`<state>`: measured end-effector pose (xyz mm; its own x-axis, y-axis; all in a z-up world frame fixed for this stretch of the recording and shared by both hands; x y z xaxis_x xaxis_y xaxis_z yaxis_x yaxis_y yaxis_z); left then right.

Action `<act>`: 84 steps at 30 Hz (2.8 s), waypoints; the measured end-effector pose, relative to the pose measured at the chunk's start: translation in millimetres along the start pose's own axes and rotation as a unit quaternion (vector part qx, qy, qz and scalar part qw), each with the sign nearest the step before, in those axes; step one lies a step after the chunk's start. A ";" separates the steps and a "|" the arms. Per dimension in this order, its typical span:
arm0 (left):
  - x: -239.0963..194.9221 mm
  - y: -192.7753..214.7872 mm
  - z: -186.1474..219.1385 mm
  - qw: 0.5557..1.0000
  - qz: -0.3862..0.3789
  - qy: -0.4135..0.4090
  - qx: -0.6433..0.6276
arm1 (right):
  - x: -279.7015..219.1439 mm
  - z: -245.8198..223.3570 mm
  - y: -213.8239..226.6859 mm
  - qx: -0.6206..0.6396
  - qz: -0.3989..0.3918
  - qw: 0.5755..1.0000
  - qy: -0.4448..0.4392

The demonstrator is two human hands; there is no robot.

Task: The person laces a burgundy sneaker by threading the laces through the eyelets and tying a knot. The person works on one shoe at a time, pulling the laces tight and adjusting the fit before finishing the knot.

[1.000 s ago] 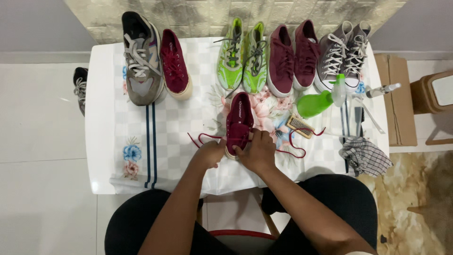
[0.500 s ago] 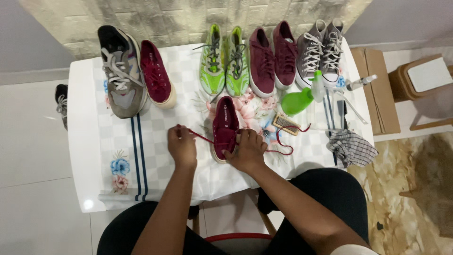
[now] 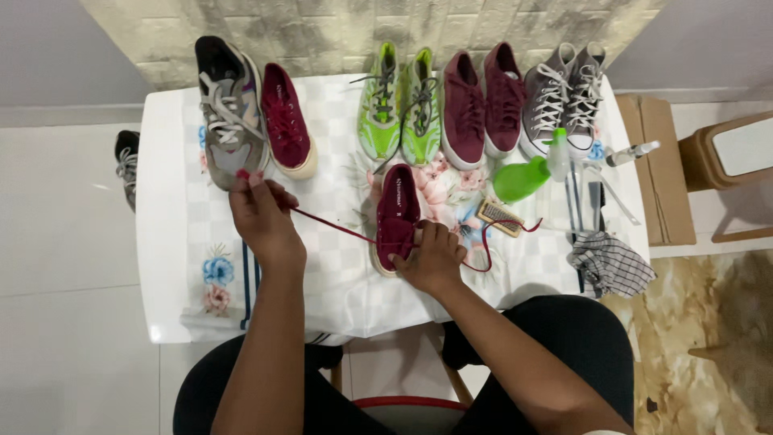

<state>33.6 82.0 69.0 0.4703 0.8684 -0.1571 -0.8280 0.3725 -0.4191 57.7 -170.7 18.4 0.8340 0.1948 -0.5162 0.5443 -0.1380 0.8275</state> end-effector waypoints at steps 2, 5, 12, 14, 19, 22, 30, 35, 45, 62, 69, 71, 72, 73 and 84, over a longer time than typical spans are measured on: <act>-1.9 -0.8 15.4 1.000 0.010 0.009 -0.007 | 0.4 2.5 -4.0 0.003 0.012 1.000 0.012; 1.7 4.7 20.1 0.999 0.016 0.032 -0.038 | -0.3 9.3 -7.6 0.000 0.029 0.999 0.029; 6.9 4.4 37.0 0.997 -0.014 0.063 -0.047 | 5.0 11.2 -10.1 0.025 0.020 0.999 0.035; 5.2 4.9 47.9 0.997 -0.013 0.059 -0.042 | 4.3 12.2 -9.5 0.032 0.021 0.999 0.037; 21.6 21.0 68.4 1.000 -0.015 0.022 -0.011 | 12.3 20.6 -18.0 0.031 0.013 0.998 0.045; 20.0 24.5 79.5 0.999 -0.015 -0.028 -0.022 | 27.8 37.4 -32.5 0.029 0.022 0.997 0.062; -1.9 30.4 79.6 0.997 -0.036 -0.043 0.051 | 59.1 116.3 -32.5 0.119 0.126 0.972 -0.157; -33.1 23.7 83.3 0.993 -0.073 -0.052 0.082 | 100.0 177.5 -63.9 0.122 0.156 0.964 -0.175; -83.7 10.4 98.3 0.976 -0.195 -0.052 0.087 | 50.2 106.6 -0.9 0.694 0.007 0.720 -0.019; -135.3 -63.5 163.1 0.925 -0.331 -0.182 0.037 | -115.0 -32.4 171.3 0.494 0.205 0.766 0.358; -147.4 -87.3 181.6 0.912 -0.355 -0.200 0.034 | -145.6 -64.2 210.8 0.489 0.235 0.745 0.388; -153.4 -92.9 190.5 0.906 -0.359 -0.219 0.044 | -145.4 -68.3 214.6 0.473 0.251 0.748 0.392; -156.7 -95.6 195.2 0.901 -0.362 -0.235 0.056 | -145.5 -70.4 216.6 0.458 0.265 0.752 0.394; -159.8 -97.7 199.7 0.900 -0.361 -0.237 0.055 | -144.2 -70.4 217.9 0.458 0.265 0.751 0.396; -164.0 -102.8 208.1 0.875 -0.396 -0.277 0.040 | -154.6 -62.6 237.1 0.372 0.424 0.738 0.371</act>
<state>-22.0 -30.6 323.9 0.7047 0.3448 0.6202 -0.3386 0.9315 -0.1330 52.1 -172.7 308.3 0.7753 0.1724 0.6076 -0.0156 -0.9565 0.2913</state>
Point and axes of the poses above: each hand's wrist, its own x-axis towards the middle knuckle, its own y-axis out of the back of the hand, z = x × y, the point moved 2 cm from there along x, towards the middle knuckle, and after that the axes turned 8 degrees about -x, right-handed, at the moved point
